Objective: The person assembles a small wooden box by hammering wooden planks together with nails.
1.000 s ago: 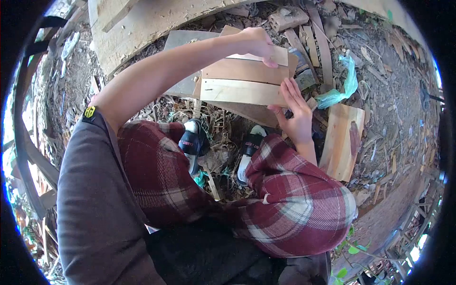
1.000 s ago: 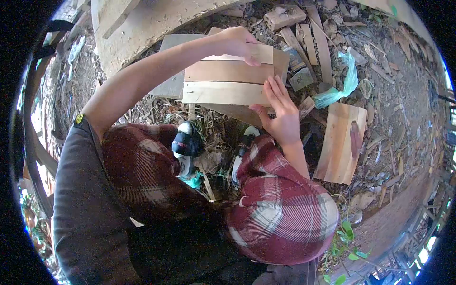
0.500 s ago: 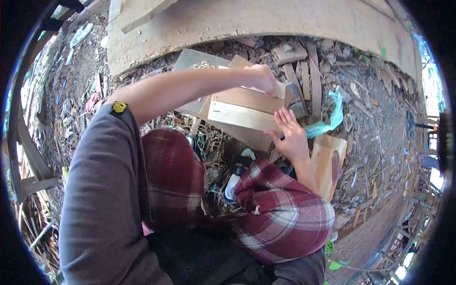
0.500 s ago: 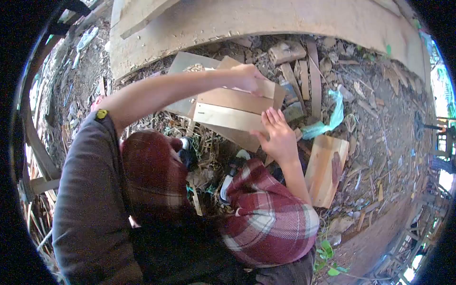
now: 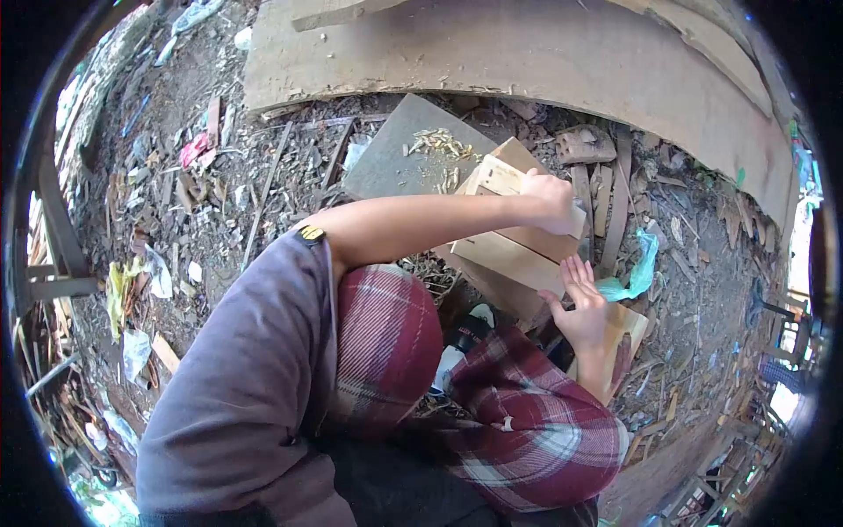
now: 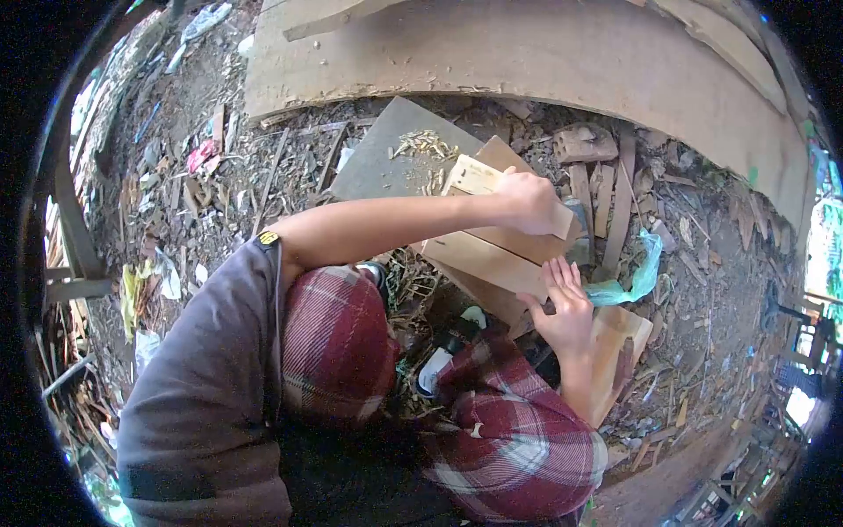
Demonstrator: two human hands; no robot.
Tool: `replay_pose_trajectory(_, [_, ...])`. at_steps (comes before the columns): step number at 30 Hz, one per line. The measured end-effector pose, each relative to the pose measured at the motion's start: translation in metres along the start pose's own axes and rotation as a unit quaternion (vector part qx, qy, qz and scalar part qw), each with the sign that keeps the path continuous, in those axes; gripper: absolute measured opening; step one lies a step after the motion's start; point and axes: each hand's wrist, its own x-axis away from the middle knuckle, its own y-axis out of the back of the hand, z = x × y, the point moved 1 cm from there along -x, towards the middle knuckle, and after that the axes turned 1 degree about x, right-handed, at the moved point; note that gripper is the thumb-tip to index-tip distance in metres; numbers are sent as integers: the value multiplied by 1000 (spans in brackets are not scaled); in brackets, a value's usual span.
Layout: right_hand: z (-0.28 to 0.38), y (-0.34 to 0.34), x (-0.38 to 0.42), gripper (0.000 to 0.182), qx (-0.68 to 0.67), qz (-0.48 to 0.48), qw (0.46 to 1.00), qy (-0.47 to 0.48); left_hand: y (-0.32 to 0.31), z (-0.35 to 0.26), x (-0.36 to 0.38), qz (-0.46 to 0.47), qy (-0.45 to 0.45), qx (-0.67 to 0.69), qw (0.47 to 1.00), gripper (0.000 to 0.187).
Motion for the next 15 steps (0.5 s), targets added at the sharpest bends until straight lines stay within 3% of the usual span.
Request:
replay_pose_trajectory(6, [6, -7, 12, 56, -155, -15, 973, -169, 18, -10, -3, 32, -41, -74, 996, 49])
replay_pose_trajectory(8, [3, -10, 15, 57, -178, -51, 971, -150, 12, 4, -28, 76, -99, -75, 989, 56])
replay_pose_trajectory(9, [-1, -16, 19, 58, -183, -70, 971, -137, 27, -1, -28, 157, -59, -56, 984, 56])
replay_pose_trajectory(12, [-4, -25, 25, 59, -222, -119, 959, -131, 27, 1, -50, 245, -50, -121, 961, 63])
replay_pose_trajectory(13, [-5, -29, 28, 59, -240, -130, 953, -129, 30, -2, -48, 239, -61, -133, 960, 66])
replay_pose_trajectory(15, [-8, -38, 32, 60, -278, -157, 940, -124, 24, 3, -55, 255, -76, -30, 963, 57])
